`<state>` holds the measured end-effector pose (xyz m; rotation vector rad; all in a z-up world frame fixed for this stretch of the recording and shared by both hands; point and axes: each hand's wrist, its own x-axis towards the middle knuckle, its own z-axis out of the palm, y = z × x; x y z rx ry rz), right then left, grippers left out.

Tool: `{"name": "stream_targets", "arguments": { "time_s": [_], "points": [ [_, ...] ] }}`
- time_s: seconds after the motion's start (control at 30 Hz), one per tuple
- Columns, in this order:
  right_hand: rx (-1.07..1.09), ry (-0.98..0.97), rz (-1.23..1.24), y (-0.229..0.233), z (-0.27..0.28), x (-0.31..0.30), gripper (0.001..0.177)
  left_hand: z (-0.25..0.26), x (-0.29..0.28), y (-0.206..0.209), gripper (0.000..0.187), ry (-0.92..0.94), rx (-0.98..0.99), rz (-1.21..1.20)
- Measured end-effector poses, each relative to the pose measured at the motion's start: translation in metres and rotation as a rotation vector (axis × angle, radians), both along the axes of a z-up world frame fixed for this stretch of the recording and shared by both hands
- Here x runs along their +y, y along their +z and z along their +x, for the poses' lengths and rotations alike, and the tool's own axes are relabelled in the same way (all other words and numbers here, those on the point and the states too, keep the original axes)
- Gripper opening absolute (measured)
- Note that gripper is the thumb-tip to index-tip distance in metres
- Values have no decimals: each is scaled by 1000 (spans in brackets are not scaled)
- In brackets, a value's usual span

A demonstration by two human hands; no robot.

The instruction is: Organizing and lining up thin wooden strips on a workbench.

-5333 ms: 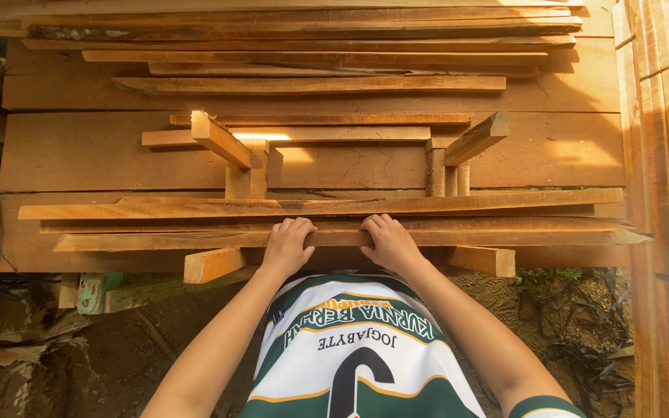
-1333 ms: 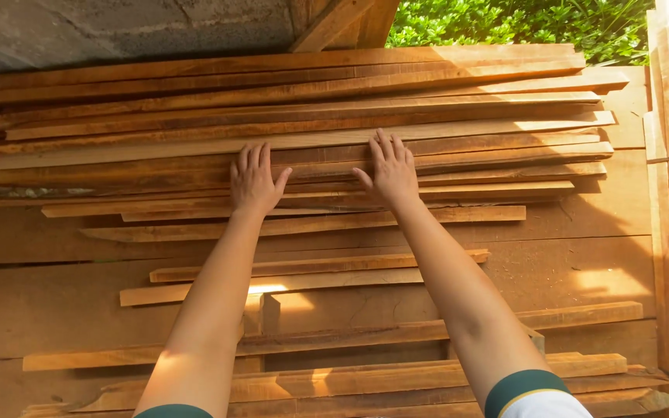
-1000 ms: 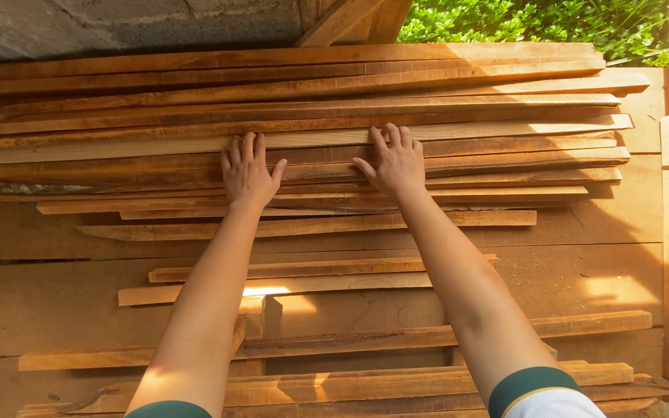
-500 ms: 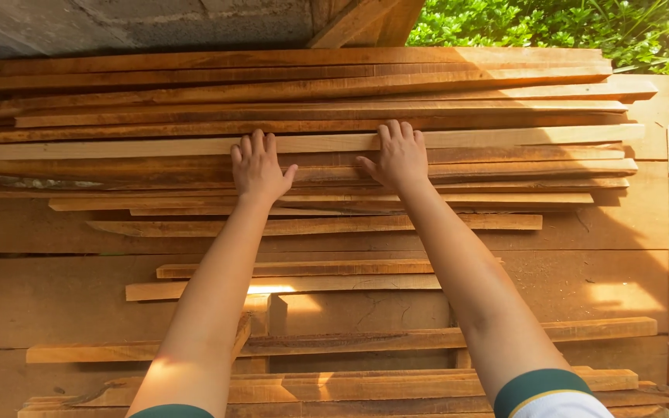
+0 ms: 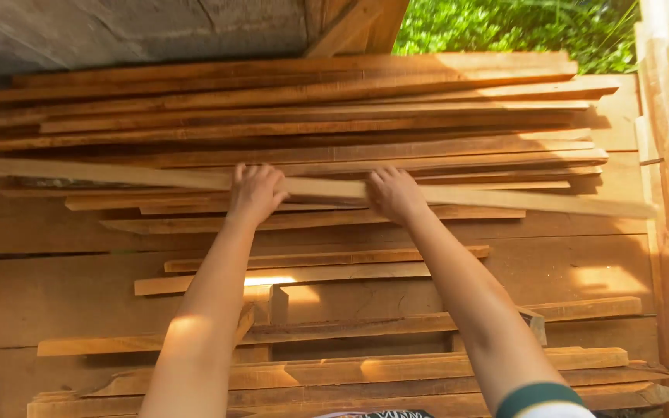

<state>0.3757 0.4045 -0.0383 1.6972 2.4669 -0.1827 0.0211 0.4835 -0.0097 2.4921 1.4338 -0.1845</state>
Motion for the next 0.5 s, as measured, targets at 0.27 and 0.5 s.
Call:
{"name": "stream_targets", "arguments": {
  "time_s": [0.27,0.5],
  "points": [
    [369,-108,156,146,51,-78,45,14,-47,176,51,-81,-96,-136],
    [339,-353,-278,320,5,-138,51,32,-133,315,66,60,78,-401]
  ]
}}
